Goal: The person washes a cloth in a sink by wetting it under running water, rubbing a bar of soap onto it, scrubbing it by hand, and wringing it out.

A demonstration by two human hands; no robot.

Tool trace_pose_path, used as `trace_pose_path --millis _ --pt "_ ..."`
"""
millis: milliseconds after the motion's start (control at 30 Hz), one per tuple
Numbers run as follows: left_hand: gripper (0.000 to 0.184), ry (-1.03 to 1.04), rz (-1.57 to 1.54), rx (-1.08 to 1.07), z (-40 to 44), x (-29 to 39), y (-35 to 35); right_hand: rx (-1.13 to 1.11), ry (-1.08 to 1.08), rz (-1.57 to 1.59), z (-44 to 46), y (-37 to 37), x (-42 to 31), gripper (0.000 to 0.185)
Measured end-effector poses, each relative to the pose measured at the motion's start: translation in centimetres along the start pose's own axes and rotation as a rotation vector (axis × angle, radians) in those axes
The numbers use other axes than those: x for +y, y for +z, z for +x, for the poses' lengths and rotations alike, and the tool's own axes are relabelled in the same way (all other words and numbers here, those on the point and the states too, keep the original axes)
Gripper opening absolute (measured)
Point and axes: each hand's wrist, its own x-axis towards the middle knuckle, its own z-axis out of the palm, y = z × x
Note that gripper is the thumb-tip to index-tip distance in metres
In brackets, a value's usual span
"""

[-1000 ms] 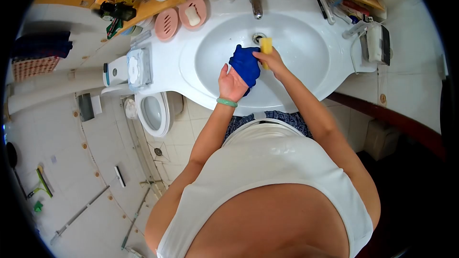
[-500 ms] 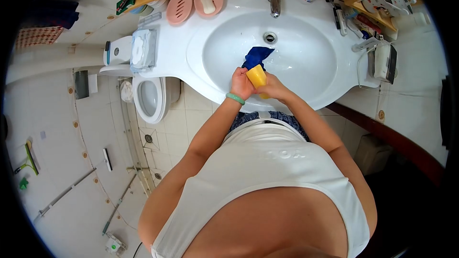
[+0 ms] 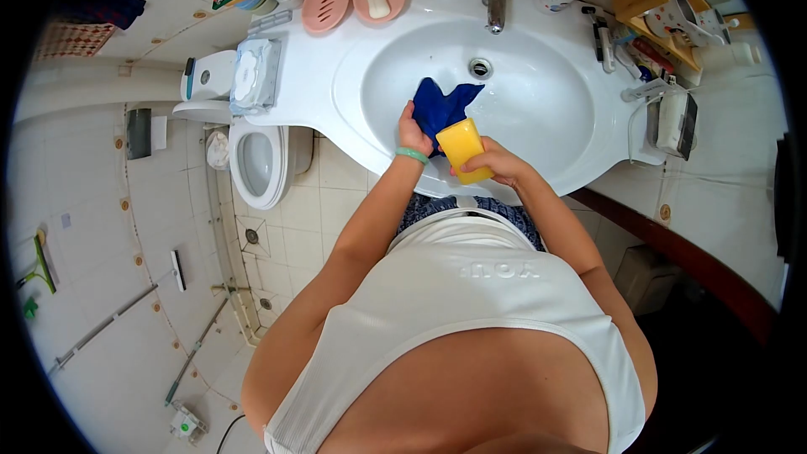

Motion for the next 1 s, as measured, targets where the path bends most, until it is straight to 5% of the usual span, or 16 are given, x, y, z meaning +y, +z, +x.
trace_pose_path --millis 100,200,367,433,467,500,567,767,833,1000 --pt "0.046 0.052 -0.145 -0.070 -0.7 0.1 0.9 0.014 -0.043 0.087 -0.6 0.2 -0.8 0.048" --pt "0.046 -0.027 -0.244 -0.361 -1.7 0.7 1.5 0.202 -0.143 0.110 -0.5 -0.9 -1.2 0.044" --pt "0.044 -0.138 -0.165 -0.402 -3.4 0.2 4.0 0.444 -0.307 -0.016 0.9 -0.8 -2.0 0.042" --pt "0.044 -0.162 -0.117 -0.407 -3.8 -0.3 4.2 0.677 -0.676 -0.638 2.2 0.9 -3.1 0.058" --pt "0.044 -0.184 -0.076 -0.368 -4.0 -0.6 4.2 0.747 -0.434 -0.771 1.2 2.7 -4.0 0.073" --pt "0.044 -0.207 -0.033 -0.329 -4.0 -0.7 4.3 0.751 -0.437 -0.769 1.5 3.6 -3.7 0.073" --pt "0.043 -0.265 -0.149 -0.520 -3.3 -0.9 3.1 0.940 -0.711 -1.324 2.2 4.7 -2.8 0.075" --pt "0.041 -0.143 -0.062 -0.393 -4.8 -1.7 3.9 0.942 -0.676 -1.304 4.7 2.7 -2.6 0.069" --pt "0.040 -0.298 -0.233 -0.389 -4.6 -1.2 3.8 0.944 -0.621 -1.277 5.1 1.8 -2.9 0.069" --pt "0.037 -0.199 -0.056 -0.507 -4.5 -0.5 3.5 0.746 -0.792 -1.364 2.7 3.9 -1.7 0.070"
